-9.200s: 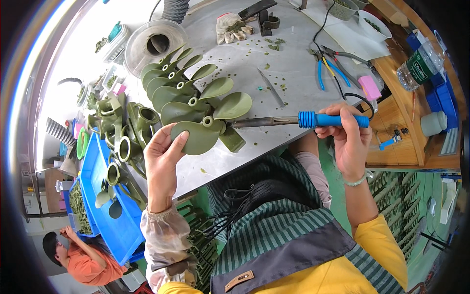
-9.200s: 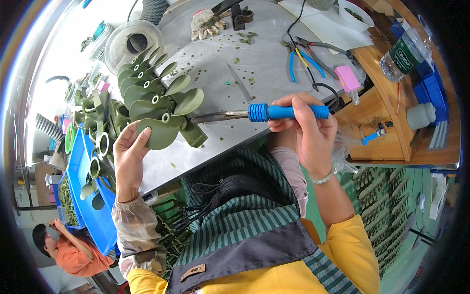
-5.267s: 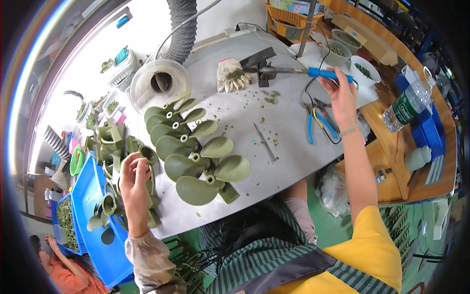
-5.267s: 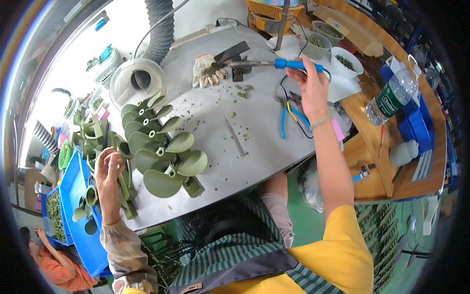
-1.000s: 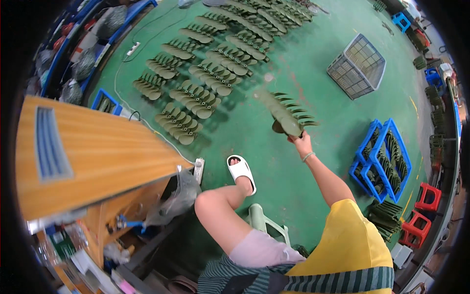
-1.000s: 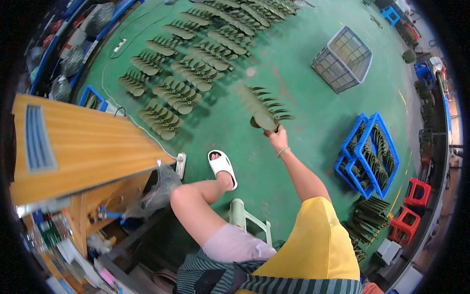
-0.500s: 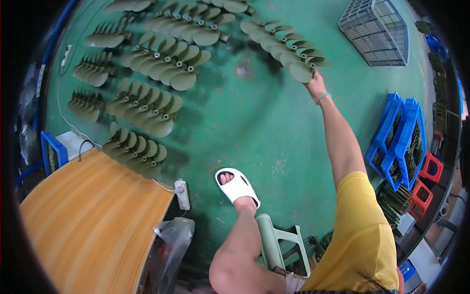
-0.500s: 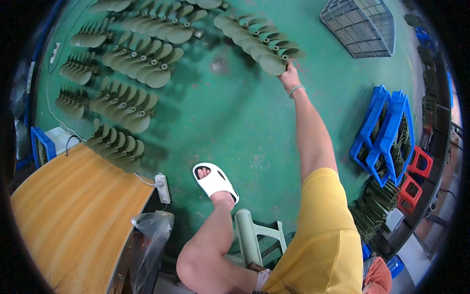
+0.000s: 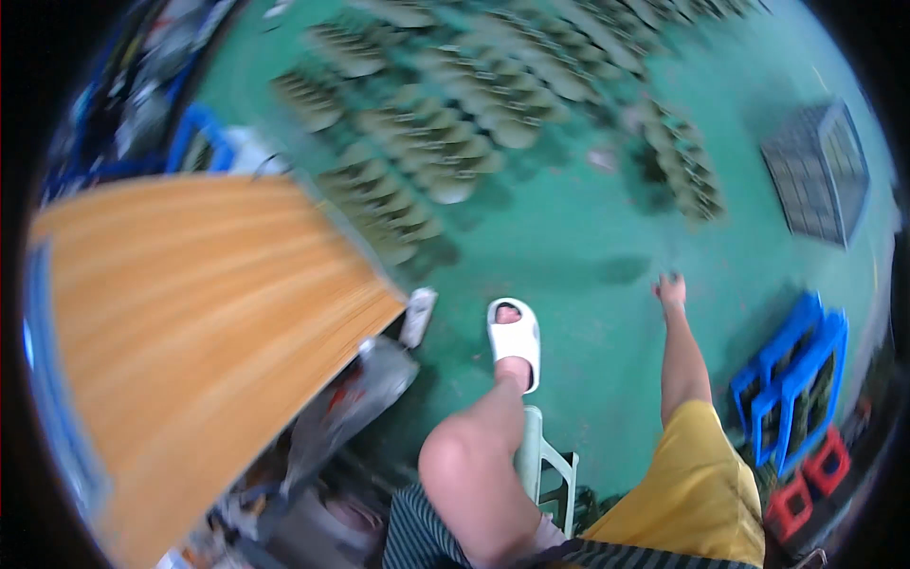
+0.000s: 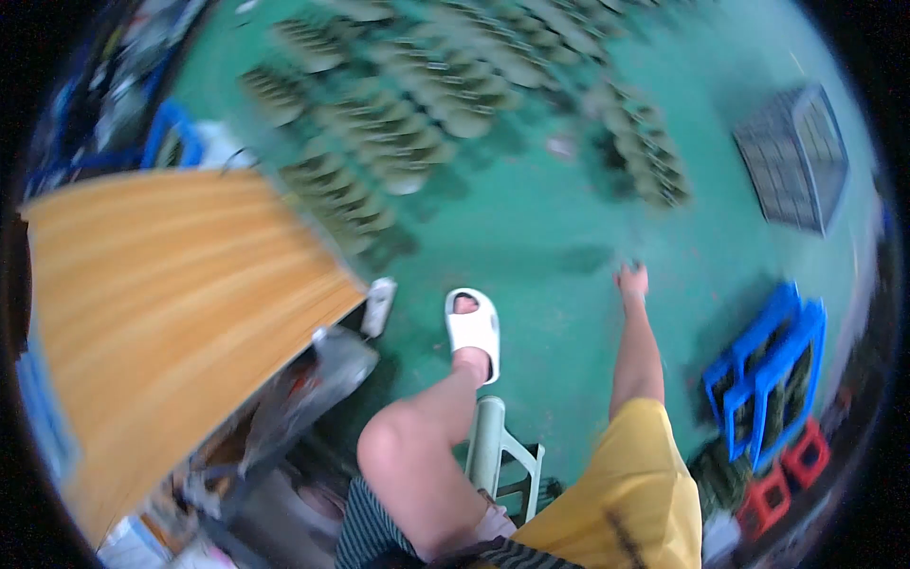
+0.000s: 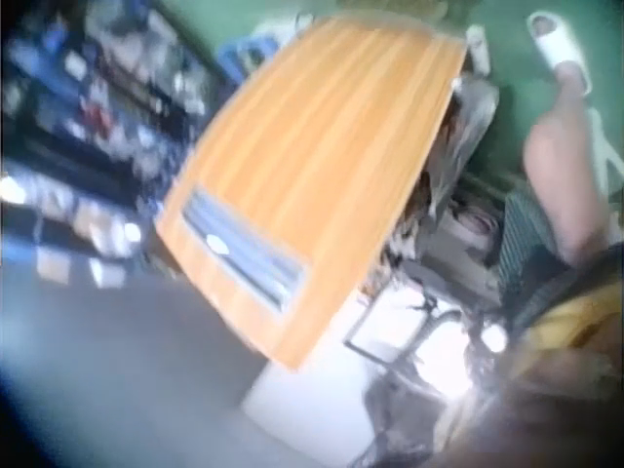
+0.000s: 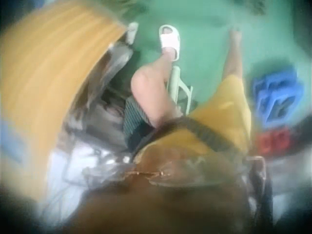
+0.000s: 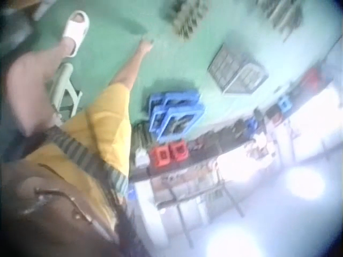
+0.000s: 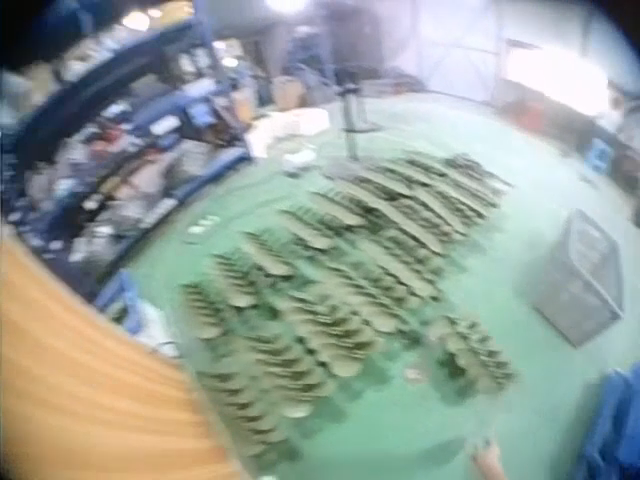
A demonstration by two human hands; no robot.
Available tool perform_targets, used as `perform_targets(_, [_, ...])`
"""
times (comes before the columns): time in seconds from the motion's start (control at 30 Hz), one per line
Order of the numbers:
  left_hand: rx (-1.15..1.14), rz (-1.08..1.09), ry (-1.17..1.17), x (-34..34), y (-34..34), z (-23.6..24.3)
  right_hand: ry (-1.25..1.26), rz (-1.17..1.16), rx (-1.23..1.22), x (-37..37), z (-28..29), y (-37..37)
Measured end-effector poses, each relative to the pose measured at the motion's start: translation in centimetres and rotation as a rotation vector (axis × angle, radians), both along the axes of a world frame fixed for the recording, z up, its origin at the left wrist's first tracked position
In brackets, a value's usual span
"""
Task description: The person uses a soldering iron to melt and join components on green plastic propellers at a workbench, handling individual propellers from a tray and organized rows on the floor.
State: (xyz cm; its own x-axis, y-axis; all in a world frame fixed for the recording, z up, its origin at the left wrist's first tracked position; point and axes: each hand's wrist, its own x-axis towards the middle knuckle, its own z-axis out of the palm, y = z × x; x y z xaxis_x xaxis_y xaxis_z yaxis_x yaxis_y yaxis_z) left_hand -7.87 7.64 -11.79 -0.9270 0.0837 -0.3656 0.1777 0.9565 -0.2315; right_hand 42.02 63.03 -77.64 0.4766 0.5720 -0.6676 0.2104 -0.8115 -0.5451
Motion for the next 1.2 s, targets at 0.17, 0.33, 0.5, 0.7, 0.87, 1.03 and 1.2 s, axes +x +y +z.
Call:
perform_targets(0.17, [0.150,-0.121,0.132,1.8,-14.9,2.0,0.325,0.481,-0.252,-7.7,5.7,-12.2])
perform_targets(0.33, [0.225,-0.050,0.305,3.7,-13.6,2.2,0.392,0.882,-0.204,-19.3,15.0,-20.3])
perform_targets(0.5, [0.254,0.019,0.445,6.2,-13.9,2.7,0.185,1.271,0.399,-31.9,28.7,-24.6])
perform_targets(0.7, [0.818,-0.016,0.421,9.3,-14.9,3.8,0.611,1.528,0.777,-43.3,40.3,-29.3])
perform_targets(0.87, [0.967,0.081,0.378,20.7,-20.2,8.2,1.201,1.633,0.641,-43.9,57.8,-45.4])
perform_targets(1.03, [0.738,0.688,0.905,32.7,-27.0,7.0,1.507,2.160,0.655,-39.1,65.0,-59.6])
perform_targets(1.2, [0.363,0.866,1.230,35.9,-32.4,6.3,1.542,2.379,0.776,-39.1,65.7,-67.1])
